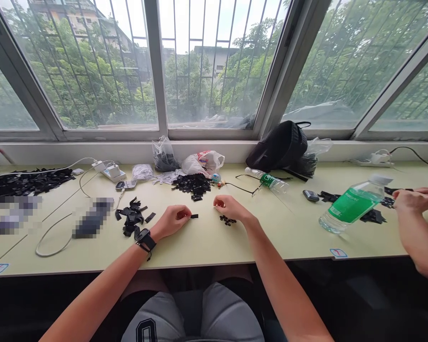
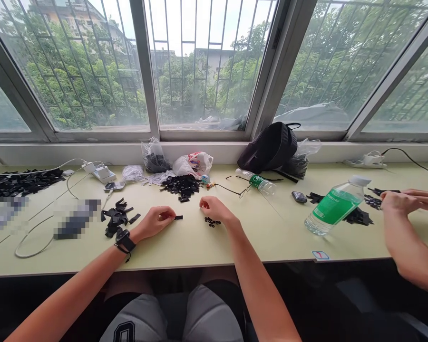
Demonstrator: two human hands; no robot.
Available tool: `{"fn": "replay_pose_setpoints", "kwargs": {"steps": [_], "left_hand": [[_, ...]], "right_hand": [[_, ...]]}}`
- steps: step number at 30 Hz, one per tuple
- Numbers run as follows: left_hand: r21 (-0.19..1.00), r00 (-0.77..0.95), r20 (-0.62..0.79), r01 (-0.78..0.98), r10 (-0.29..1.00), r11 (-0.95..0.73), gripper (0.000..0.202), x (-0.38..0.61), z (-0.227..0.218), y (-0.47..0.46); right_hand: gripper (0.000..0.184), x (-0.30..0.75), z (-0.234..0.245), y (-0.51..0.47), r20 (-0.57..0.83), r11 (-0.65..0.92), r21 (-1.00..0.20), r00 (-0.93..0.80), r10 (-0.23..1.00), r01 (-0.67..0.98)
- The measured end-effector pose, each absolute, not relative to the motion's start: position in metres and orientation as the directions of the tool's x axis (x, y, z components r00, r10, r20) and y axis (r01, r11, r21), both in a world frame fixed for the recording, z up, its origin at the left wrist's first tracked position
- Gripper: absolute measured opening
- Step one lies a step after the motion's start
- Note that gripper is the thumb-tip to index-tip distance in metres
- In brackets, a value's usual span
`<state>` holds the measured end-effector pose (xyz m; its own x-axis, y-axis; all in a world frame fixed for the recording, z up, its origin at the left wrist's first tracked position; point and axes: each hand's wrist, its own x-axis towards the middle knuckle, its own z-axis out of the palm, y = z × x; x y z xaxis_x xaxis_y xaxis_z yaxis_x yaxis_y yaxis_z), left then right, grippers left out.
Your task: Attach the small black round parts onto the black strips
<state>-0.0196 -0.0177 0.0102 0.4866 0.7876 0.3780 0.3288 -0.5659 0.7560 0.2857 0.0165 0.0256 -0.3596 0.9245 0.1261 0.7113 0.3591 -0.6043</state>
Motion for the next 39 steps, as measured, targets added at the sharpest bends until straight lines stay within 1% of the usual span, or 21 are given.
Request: {"fn": "replay_pose_setpoints", "kwargs": {"steps": [14,20,28,39], "left_hand": [[0.77,0.481,0.381,0.309,0.79,-0.559,0.017,-0.0187,0.0103,-0.018],[0.767,0.483,0.381,0.311,0.788,-0.561,0.017,-0.0184,0.0112,-0.0191],[0.77,0.482,0.387,0.3,0.786,-0.563,0.016,-0.0179,0.0114,-0.0194],[0.748,0.491,0.382,0.333,0.783,-0.574,0.015,-0.0184,0.0096,-0.0186]], "right_hand": [[0.007,0.2848,0.0224,0.019,0.128,0.357,-0.605,-0.355,0.926,0.712],[0.01,0.2852,0.0214,0.0191,0.149,0.379,-0.591,-0.365,0.919,0.712],[0.011,0.2832,0.0216,0.0181,0.139,0.367,-0.599,-0.36,0.923,0.711],[0.011,0.2826,0.0226,0.0173,0.133,0.37,-0.589,-0.365,0.921,0.719]]}}
